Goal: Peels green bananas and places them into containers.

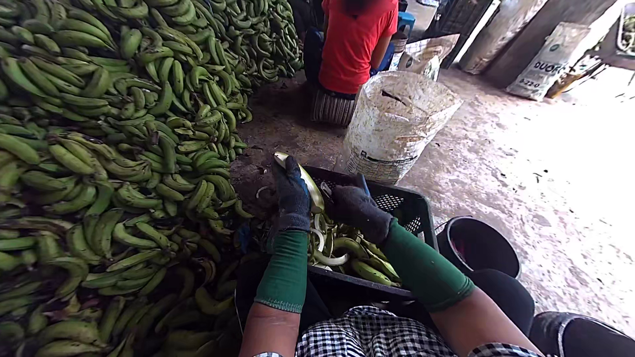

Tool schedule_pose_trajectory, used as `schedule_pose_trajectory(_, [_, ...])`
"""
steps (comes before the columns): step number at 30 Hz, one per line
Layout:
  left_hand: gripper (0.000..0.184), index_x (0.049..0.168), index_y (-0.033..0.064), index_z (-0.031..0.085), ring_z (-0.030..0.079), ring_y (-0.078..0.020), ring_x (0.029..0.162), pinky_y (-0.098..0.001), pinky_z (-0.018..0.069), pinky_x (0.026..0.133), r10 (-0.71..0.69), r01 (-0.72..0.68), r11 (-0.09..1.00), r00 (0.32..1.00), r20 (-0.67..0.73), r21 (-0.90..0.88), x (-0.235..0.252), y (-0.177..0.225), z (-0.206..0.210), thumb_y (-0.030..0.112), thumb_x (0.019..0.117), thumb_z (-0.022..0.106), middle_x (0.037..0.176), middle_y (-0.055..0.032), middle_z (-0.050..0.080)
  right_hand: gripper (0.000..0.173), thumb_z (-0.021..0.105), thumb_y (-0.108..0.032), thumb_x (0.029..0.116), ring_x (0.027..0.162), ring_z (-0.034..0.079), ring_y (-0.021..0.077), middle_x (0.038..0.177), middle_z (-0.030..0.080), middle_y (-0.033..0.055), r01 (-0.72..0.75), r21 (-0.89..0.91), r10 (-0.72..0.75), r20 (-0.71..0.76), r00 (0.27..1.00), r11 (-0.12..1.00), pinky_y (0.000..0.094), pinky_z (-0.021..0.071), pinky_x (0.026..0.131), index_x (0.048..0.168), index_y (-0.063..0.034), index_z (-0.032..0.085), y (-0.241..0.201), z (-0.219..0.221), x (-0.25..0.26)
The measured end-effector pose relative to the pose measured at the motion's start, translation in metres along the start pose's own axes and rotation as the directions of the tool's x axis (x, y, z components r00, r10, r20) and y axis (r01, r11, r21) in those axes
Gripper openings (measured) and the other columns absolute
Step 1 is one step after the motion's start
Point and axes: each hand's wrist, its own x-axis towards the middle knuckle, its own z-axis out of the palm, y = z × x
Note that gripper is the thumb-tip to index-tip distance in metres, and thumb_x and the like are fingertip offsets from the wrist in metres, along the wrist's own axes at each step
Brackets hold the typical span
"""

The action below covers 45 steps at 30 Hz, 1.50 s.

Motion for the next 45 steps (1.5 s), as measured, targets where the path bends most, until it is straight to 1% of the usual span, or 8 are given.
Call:
schedule_pose_trajectory(4, [0.065,0.159,0.0152,0.030,0.062,-0.0276,0.119,-0.0507,0.0529,0.097,0.026,-0.023,0.996,0.999,-0.039,0.087,-0.010,0.001,0.007,0.052,0.1068,0.045,0.140,-0.0162,0.057,0.038,0.066,-0.040,0.0961,0.099,0.069,0.0387,0.098,0.071,0.0185,-0.048,0.054,0.049,0.001,0.999,0.997,0.0616,0.0545,0.083,0.106,-0.0033,0.069,-0.017,0.009,-0.017])
schedule_pose_trajectory(10, [0.064,0.159,0.0214,0.033,0.055,-0.0237,0.128,-0.0500,0.0480,0.104,-0.158,0.157,0.987,0.945,0.287,0.027,-0.028,0.016,-0.010,0.056,0.1060,0.041,0.147,-0.0120,0.053,0.049,0.076,-0.032,0.0909,0.112,0.065,0.0464,0.117,0.066,0.0282,-0.123,-0.023,0.124,0.004,0.992,0.992,0.0642,0.0533,0.090,0.120,0.0050,0.063,-0.011,-0.002,0.013])
schedule_pose_trajectory(17, [0.045,0.143,0.0168,0.056,0.062,-0.0147,0.116,-0.0389,0.0531,0.098,-0.129,0.171,0.985,0.749,0.649,-0.001,-0.038,0.001,-0.020,0.043,0.1075,0.047,0.129,-0.0066,0.065,0.023,0.072,-0.029,0.0929,0.099,0.067,0.0395,0.100,0.067,0.0185,0.088,-0.239,-0.117,-0.110,0.987,0.967,0.0613,0.0568,0.079,0.096,-0.0059,0.068,0.009,-0.041,0.070])
schedule_pose_trajectory(27, [0.055,0.139,0.0163,0.052,0.067,-0.0218,0.101,-0.0485,0.0587,0.084,-0.228,0.224,0.858,0.972,0.048,-0.462,0.000,0.001,-0.017,0.058,0.1044,0.044,0.119,-0.0086,0.066,0.038,0.063,-0.040,0.0989,0.085,0.070,0.0373,0.086,0.069,0.0170,0.161,-0.008,-0.160,-0.149,0.976,0.987,0.0605,0.0563,0.074,0.096,-0.0032,0.069,0.000,-0.005,0.037])
schedule_pose_trajectory(32, [0.041,0.136,0.0078,0.047,0.069,-0.0242,0.089,-0.0479,0.0616,0.079,-0.245,0.022,0.747,0.938,-0.244,-0.665,0.015,-0.005,0.006,0.038,0.1089,0.048,0.105,-0.0127,0.063,0.041,0.063,-0.041,0.0977,0.118,0.064,0.0380,0.110,0.071,0.0187,0.073,0.160,-0.042,-0.190,0.981,0.984,0.0638,0.0403,0.112,0.107,-0.0018,0.071,-0.011,0.038,0.016])
schedule_pose_trajectory(35, [0.038,0.137,0.0130,0.044,0.068,-0.0228,0.090,-0.0473,0.0613,0.080,-0.207,0.002,0.737,0.953,-0.222,-0.676,0.004,-0.001,0.008,0.038,0.1091,0.047,0.106,-0.0094,0.062,0.045,0.070,-0.041,0.0935,0.121,0.062,0.0395,0.112,0.071,0.0200,0.040,0.166,-0.013,-0.159,0.987,0.985,0.0662,0.0310,0.117,0.112,0.0000,0.069,-0.015,0.037,0.014])
schedule_pose_trajectory(39, [0.050,0.123,0.0064,0.054,0.070,-0.0280,0.089,-0.0495,0.0607,0.080,-0.251,0.266,0.626,0.959,0.134,-0.733,-0.010,0.000,0.005,0.048,0.1111,0.029,0.101,-0.0136,0.068,0.056,0.076,-0.036,0.0902,0.118,0.063,0.0440,0.122,0.067,0.0252,-0.032,0.026,0.032,-0.004,0.999,0.999,0.0630,0.0510,0.098,0.129,0.0022,0.061,-0.010,0.018,0.026])
schedule_pose_trajectory(45, [0.060,0.144,0.0049,0.052,0.052,-0.0318,0.132,-0.0559,0.0435,0.108,-0.259,0.250,0.966,0.942,0.212,0.070,-0.019,-0.007,-0.004,0.050,0.1098,0.032,0.143,-0.0200,0.055,0.037,0.072,-0.032,0.0946,0.108,0.066,0.0444,0.109,0.069,0.0246,-0.012,-0.043,0.009,-0.076,0.997,0.999,0.0642,0.0544,0.088,0.110,0.0011,0.068,0.006,-0.004,0.033])
